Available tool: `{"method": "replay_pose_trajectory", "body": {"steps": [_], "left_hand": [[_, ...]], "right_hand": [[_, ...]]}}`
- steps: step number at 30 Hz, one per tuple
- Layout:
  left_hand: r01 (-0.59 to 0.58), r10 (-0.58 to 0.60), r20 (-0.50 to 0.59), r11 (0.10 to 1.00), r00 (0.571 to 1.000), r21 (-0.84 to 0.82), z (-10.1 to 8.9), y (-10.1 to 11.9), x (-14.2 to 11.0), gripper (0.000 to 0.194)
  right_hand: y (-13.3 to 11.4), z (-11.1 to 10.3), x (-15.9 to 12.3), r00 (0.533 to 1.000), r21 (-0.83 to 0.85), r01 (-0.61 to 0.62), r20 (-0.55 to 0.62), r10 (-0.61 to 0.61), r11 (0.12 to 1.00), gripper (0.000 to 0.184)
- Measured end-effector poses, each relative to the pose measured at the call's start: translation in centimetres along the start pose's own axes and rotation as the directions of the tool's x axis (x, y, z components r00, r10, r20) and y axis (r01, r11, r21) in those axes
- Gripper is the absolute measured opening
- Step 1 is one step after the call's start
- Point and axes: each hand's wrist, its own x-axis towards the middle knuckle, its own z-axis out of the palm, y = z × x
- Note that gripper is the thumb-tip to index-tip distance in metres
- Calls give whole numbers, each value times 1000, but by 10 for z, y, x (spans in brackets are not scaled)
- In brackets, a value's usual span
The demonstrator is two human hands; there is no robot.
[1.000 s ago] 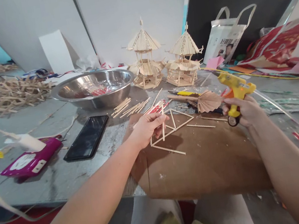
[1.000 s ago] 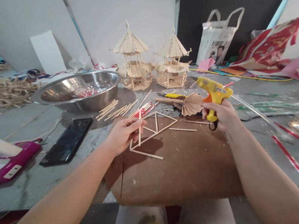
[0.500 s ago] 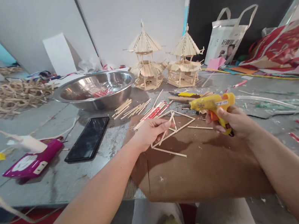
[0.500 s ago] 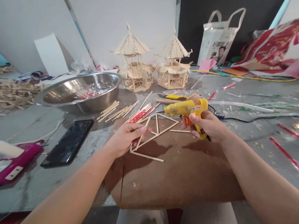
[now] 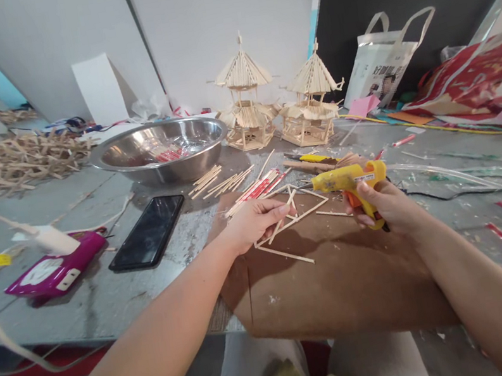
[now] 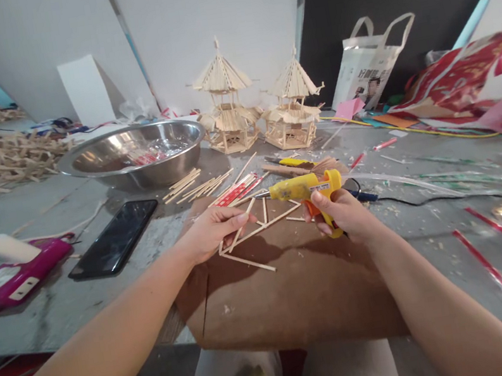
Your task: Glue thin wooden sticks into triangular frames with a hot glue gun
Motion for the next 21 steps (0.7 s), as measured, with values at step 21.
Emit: {"method": "replay_pose_trajectory", "body": {"steps": [21], "left_hand": [[-16, 18, 24, 999, 1000, -49, -1, -4, 1, 30]], "right_hand": [[4, -1, 2, 1000, 55, 23, 2, -23, 998, 35]]}}
